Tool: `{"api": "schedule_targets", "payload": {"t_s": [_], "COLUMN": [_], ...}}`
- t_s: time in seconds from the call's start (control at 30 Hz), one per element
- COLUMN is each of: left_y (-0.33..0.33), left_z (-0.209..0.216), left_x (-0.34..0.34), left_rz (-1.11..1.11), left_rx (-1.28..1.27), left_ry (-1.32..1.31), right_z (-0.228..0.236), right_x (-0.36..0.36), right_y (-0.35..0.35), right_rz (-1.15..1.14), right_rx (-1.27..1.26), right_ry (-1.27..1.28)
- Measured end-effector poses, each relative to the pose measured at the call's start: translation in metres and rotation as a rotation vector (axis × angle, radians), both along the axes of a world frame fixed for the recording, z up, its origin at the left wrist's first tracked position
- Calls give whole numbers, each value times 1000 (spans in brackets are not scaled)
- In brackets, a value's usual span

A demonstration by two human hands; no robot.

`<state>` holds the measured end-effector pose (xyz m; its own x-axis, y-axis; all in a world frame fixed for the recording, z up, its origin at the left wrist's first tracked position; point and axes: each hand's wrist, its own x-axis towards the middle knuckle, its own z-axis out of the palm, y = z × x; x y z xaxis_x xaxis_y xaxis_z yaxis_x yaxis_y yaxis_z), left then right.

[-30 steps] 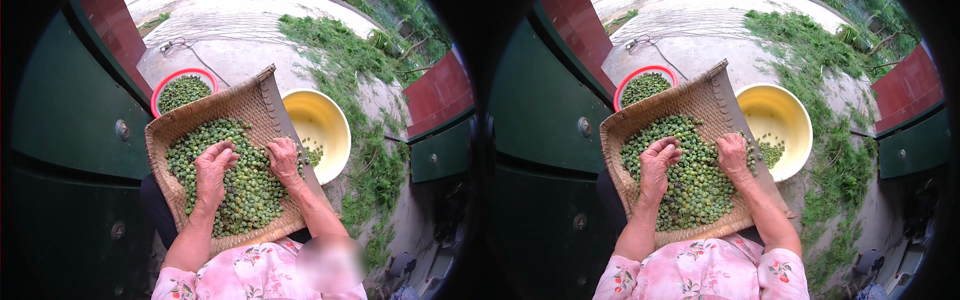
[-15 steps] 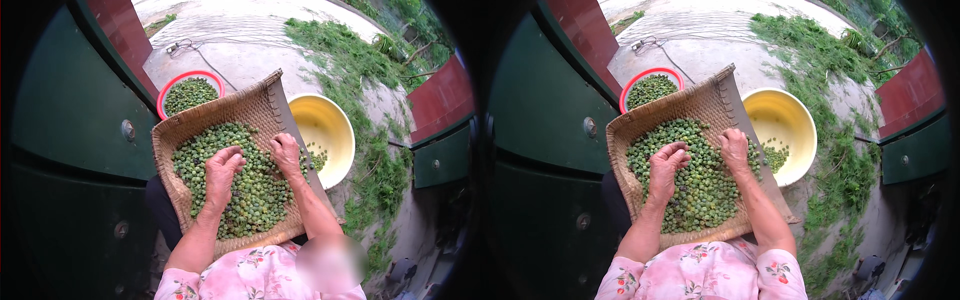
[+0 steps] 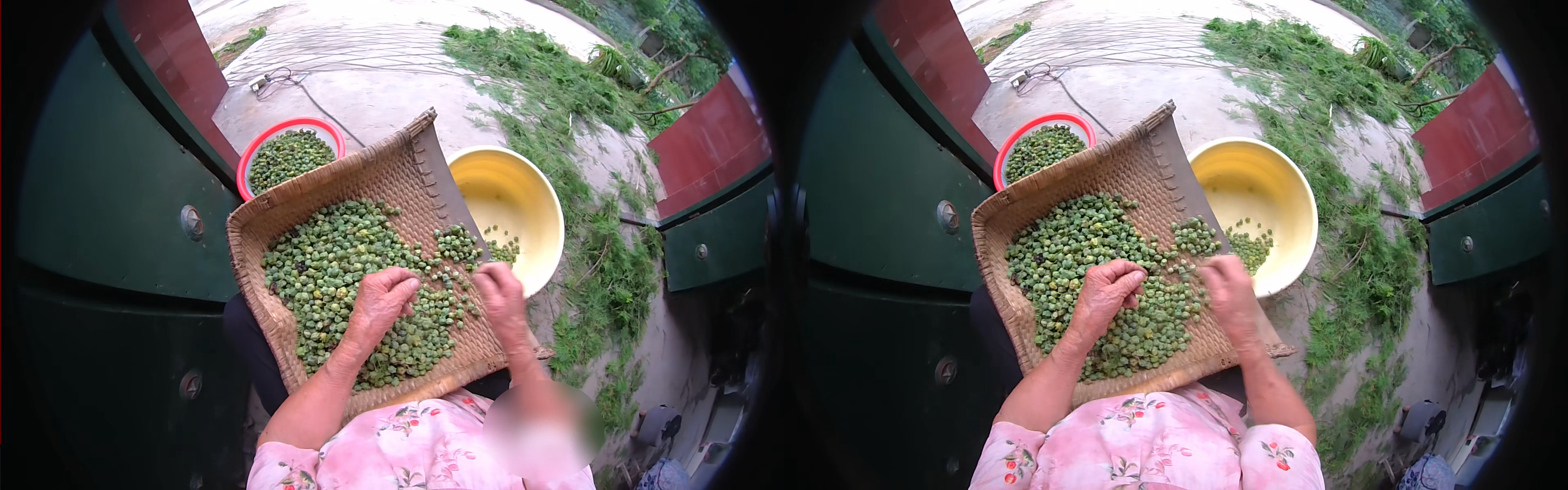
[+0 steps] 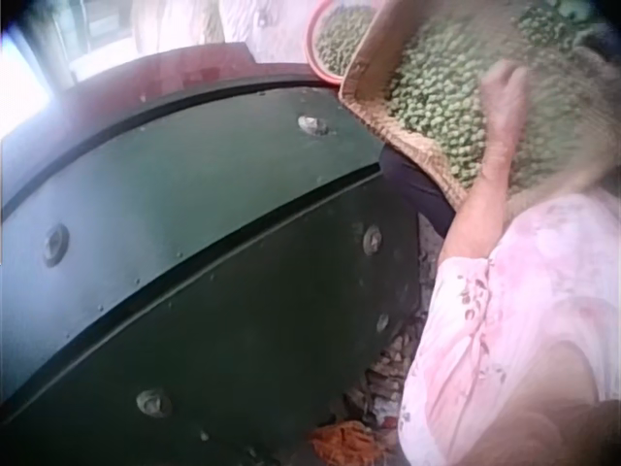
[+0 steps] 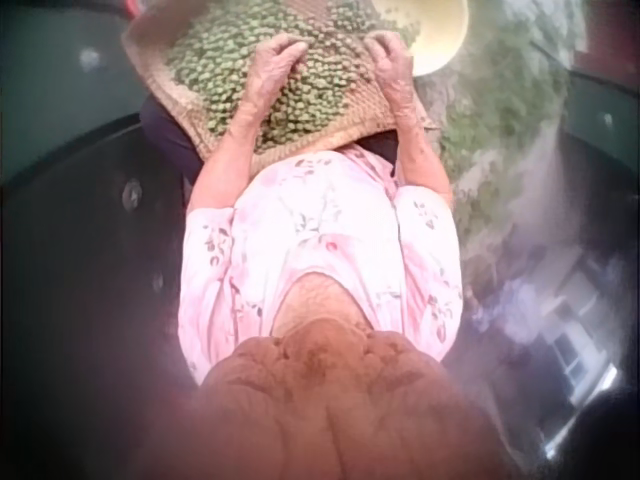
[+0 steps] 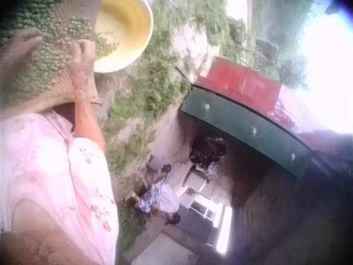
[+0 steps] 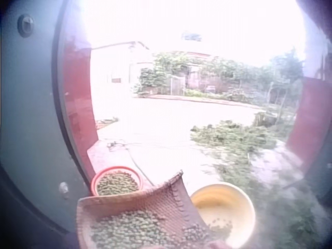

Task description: The person sorts green seed pods in a woven tray by hand, peeling pods to separate the seeds and tossing them into an adjacent basin.

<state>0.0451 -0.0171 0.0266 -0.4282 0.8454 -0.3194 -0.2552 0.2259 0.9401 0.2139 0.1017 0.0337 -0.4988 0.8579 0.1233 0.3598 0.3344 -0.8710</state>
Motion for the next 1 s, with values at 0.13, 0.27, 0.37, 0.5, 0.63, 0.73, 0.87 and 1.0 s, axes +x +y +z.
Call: {"api": "schedule_targets", "payload": {"t_s": [0.13, 0.27, 0.37, 0.5, 0.63, 0.73, 0.87, 1.0], "left_y": [-1, -1, -3, -7, -5, -4, -3, -5], "left_z": [10, 17, 13, 8, 8, 8, 8, 6], "left_x": [-9, -14, -19, -22, -22, -21, -21, -21], "left_rz": [190, 258, 253, 260, 250, 241, 221, 220], "left_rx": [29, 123, 112, 91, 99, 96, 98, 94], "left_ry": [-56, -77, -69, -59, -50, -44, -37, -22], "right_z": [-38, -83, -69, -37, -53, -60, -63, -68], "right_x": [113, 236, 215, 113, 57, 35, 10, 6], "right_y": [56, 86, 82, 67, 65, 64, 56, 53], "right_rz": [-350, -370, -285, -168, -46, -6, 69, 214], "right_rx": [24, 442, 428, 13, 192, 357, 432, 449], "right_ry": [-165, -657, -558, -296, -238, -294, -327, -357]}}
